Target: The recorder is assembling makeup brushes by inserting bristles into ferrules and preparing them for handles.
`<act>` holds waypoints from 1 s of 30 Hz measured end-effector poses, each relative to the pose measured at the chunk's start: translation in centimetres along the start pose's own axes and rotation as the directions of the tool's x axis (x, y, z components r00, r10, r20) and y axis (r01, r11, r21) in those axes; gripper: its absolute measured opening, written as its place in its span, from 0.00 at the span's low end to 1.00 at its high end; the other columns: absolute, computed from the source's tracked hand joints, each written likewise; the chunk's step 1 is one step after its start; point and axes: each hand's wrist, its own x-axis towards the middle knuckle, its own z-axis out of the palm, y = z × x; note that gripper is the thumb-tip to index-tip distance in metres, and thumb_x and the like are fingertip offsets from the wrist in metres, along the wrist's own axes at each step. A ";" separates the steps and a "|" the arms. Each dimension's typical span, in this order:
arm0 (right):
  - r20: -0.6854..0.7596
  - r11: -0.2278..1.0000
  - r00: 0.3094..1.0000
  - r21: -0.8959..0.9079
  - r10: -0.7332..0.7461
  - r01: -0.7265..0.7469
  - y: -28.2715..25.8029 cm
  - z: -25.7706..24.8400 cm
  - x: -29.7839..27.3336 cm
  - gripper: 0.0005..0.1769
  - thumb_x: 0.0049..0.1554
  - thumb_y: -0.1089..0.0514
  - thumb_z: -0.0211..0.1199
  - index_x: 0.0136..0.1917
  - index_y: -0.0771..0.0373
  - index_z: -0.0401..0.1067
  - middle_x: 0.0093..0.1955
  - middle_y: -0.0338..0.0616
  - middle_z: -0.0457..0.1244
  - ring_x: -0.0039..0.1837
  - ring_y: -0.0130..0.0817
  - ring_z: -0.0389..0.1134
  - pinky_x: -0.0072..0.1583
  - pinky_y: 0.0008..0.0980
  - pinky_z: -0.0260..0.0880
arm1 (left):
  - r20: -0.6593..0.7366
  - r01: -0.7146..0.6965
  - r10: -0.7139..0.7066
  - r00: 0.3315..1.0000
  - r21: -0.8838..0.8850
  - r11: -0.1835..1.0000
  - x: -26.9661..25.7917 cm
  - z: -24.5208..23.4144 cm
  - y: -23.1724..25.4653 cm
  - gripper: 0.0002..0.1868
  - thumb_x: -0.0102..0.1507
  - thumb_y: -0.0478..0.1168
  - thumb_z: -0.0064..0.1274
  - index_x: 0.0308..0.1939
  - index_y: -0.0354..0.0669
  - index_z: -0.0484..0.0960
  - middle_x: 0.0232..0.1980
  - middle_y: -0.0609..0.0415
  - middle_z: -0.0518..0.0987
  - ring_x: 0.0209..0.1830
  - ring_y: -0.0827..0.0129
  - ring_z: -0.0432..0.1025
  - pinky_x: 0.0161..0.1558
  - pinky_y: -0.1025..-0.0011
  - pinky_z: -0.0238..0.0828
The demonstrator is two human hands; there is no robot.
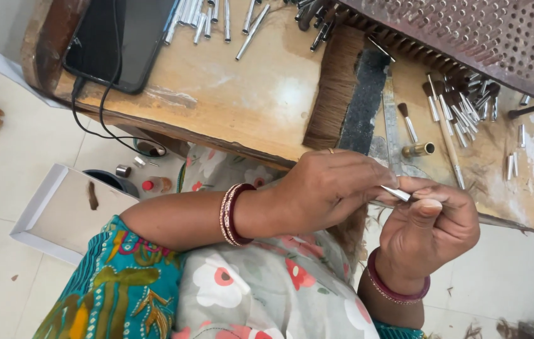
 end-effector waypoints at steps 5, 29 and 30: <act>0.027 0.989 0.997 -0.121 -0.078 0.080 -1.1 1.3 0.1 0.21 0.69 0.52 0.70 0.51 0.72 0.67 0.46 0.61 0.69 0.41 0.37 0.72 0.45 0.30 0.76 | -0.003 0.032 -0.032 0.999 -0.036 0.999 -0.1 -0.2 0.6 0.12 0.65 0.35 0.62 0.51 0.40 0.80 0.49 0.47 0.83 0.48 0.56 0.81 0.48 0.67 0.79; 0.014 0.908 0.992 -0.401 -0.122 0.117 -0.2 -2.0 -0.5 0.17 0.56 0.56 0.74 0.53 0.71 0.77 0.47 0.59 0.72 0.44 0.39 0.76 0.46 0.31 0.77 | -0.024 0.084 -0.087 0.996 -0.081 0.993 -0.3 -1.4 0.9 0.10 0.64 0.33 0.62 0.48 0.42 0.82 0.47 0.51 0.83 0.44 0.60 0.81 0.44 0.70 0.79; 0.015 0.909 0.993 -0.401 -0.120 0.116 -0.3 -1.1 -0.4 0.17 0.56 0.56 0.74 0.53 0.71 0.77 0.47 0.59 0.72 0.44 0.39 0.76 0.46 0.31 0.77 | -0.024 0.086 -0.088 0.996 -0.080 0.993 -0.3 -1.5 1.0 0.10 0.64 0.33 0.62 0.48 0.42 0.82 0.47 0.51 0.83 0.44 0.60 0.81 0.44 0.70 0.79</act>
